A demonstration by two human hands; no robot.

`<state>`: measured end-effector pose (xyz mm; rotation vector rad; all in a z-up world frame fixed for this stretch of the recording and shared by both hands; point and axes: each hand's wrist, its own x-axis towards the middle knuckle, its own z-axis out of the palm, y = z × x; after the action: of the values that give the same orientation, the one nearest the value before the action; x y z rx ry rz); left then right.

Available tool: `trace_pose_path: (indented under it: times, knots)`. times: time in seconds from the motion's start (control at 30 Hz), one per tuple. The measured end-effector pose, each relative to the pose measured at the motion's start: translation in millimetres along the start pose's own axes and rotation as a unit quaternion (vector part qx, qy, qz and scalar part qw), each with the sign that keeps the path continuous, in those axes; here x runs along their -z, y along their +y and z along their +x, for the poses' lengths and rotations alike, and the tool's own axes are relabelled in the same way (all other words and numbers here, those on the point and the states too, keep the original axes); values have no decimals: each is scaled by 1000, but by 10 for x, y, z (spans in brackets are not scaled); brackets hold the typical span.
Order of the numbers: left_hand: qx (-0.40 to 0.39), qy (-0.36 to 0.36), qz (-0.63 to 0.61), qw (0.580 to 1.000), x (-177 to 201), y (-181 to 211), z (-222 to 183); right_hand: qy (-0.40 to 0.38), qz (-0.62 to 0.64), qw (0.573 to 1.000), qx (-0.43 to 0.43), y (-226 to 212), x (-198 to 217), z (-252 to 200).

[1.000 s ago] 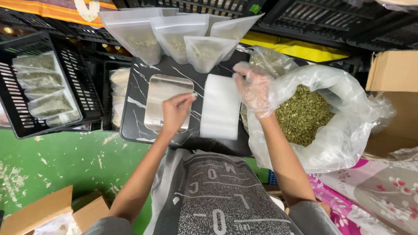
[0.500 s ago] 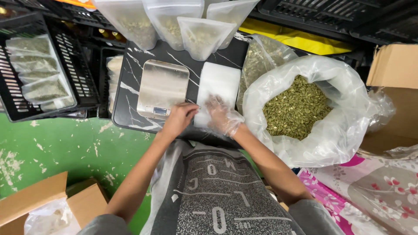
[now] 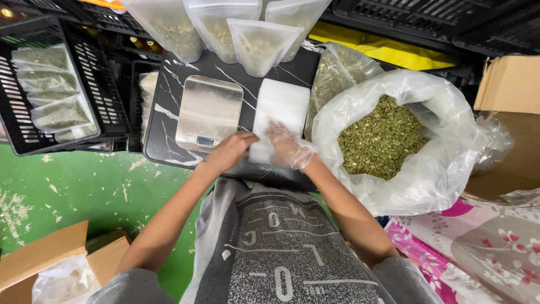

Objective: Weighing and packaging dried herbs into small plastic pouches using a digital scale

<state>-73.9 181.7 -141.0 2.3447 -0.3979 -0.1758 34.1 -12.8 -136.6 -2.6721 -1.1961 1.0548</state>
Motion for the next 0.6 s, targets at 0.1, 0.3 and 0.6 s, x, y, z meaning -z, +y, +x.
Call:
trace_pose_path:
  times: [0.1,0.3,0.6]
  knots:
    - [23,-2,-48,999,115,-24,32,7,-8,999,52,205,-305,87]
    - [64,124,-38,989,26,-76,80,84,47,991,-90,229,-378,185]
    - [145,388,-257,873,97,861,408,133,442,878,-128,-280,876,-558]
